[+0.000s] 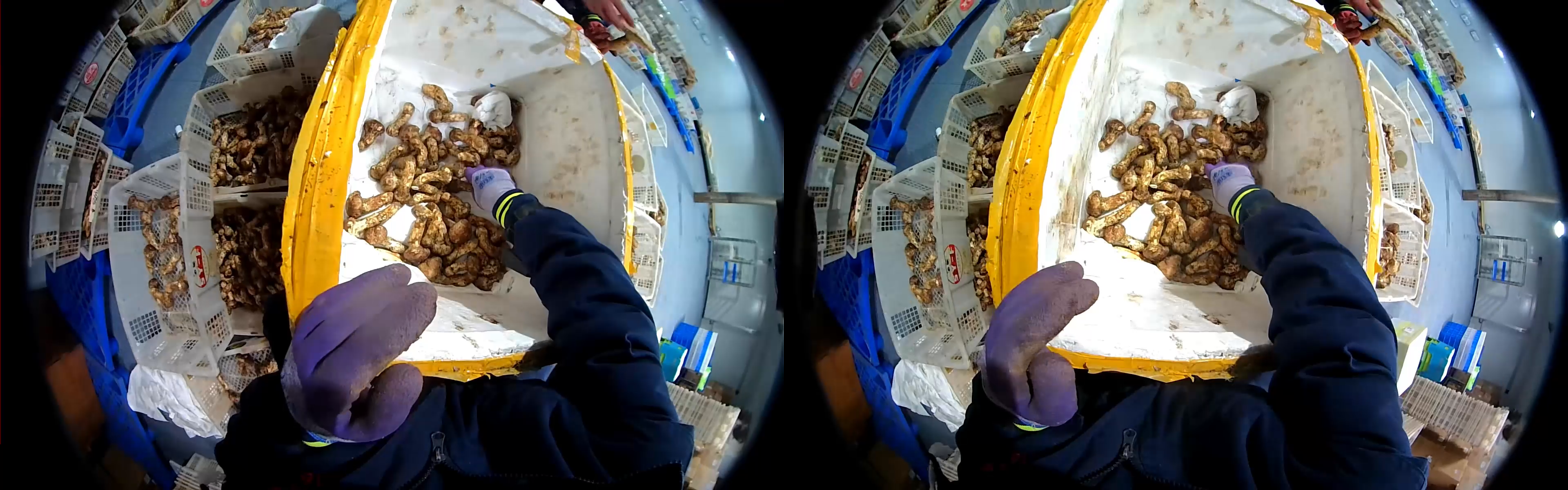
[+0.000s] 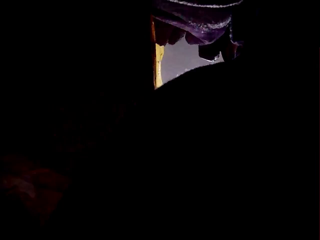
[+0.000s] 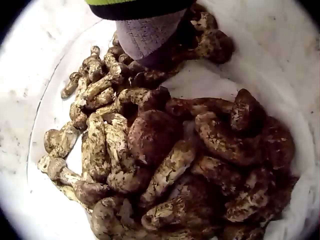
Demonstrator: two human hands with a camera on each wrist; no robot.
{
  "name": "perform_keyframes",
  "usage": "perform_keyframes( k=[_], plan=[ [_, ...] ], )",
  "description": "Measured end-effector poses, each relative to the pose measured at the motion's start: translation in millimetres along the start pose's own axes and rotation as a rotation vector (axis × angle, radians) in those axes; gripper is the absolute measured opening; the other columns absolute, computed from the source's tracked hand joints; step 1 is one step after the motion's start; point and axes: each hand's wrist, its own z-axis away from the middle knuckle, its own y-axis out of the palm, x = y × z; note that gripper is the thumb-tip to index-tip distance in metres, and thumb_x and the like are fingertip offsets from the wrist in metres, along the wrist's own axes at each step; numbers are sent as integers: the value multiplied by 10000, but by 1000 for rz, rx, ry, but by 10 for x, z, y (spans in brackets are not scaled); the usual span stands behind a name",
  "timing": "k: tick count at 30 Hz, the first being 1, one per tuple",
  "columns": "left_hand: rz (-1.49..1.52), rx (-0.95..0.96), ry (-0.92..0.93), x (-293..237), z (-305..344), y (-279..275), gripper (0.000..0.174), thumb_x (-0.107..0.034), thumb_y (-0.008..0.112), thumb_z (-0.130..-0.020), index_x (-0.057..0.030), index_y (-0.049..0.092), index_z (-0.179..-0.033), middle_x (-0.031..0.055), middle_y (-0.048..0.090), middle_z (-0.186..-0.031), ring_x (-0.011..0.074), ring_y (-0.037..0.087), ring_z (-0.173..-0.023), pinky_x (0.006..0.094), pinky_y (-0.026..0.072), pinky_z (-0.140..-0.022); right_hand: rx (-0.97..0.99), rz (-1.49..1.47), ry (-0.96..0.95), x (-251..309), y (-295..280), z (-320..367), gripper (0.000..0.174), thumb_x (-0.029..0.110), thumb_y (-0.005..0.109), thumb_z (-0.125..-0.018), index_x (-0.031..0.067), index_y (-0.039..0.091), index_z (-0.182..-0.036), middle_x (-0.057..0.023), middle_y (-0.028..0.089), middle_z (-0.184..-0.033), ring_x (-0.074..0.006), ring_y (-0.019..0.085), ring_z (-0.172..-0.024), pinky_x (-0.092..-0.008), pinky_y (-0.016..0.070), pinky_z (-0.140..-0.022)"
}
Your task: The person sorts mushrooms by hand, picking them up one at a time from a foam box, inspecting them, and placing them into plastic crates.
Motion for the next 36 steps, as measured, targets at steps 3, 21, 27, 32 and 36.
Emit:
perform_keyframes(
  k=[3,21,27,32,36],
  plan=[
    [6,20,17,20,-14,-22,349,-182,595,-877,62,585,-1125,195,659,-1040,357,635,-977,410,517,-862,-133,13,-49,-156,9,-27,252,169,515,-866,68,606,-1077,-150,660,-1039,-318,639,-954,-398,514,-829],
    [1032,205,-438,-609,291,633,583,-451,379,-974,-16,381,-1361,157,569,-1222,232,596,-1026,321,462,-901,-1267,-151,-599,679,-2123,3450,252,229,641,-781,63,614,-969,-61,583,-717,-216,598,-598,-350,446,-518],
    [897,215,-274,-680,560,713,382,-166,411,-1007,-26,375,-1360,151,455,-1341,223,474,-1226,391,365,-1067,-1350,90,-675,786,-1752,3891,208,224,616,-677,87,615,-834,-9,535,-684,-175,577,-617,-321,400,-498],
    [1254,181,-247,-842,568,868,241,-84,495,-953,14,505,-1174,118,556,-1163,200,560,-1053,330,467,-918,-1209,31,-697,688,-1610,4082,133,232,604,-701,114,584,-759,-22,557,-703,-197,594,-653,-339,421,-535],
    [595,72,-344,-1152,418,869,128,-63,603,-880,40,596,-956,75,598,-975,160,592,-875,275,508,-750,-1207,-677,-793,497,-1395,4046,83,121,649,-817,47,626,-846,-56,580,-681,-199,587,-609,-334,454,-550]
  ],
)
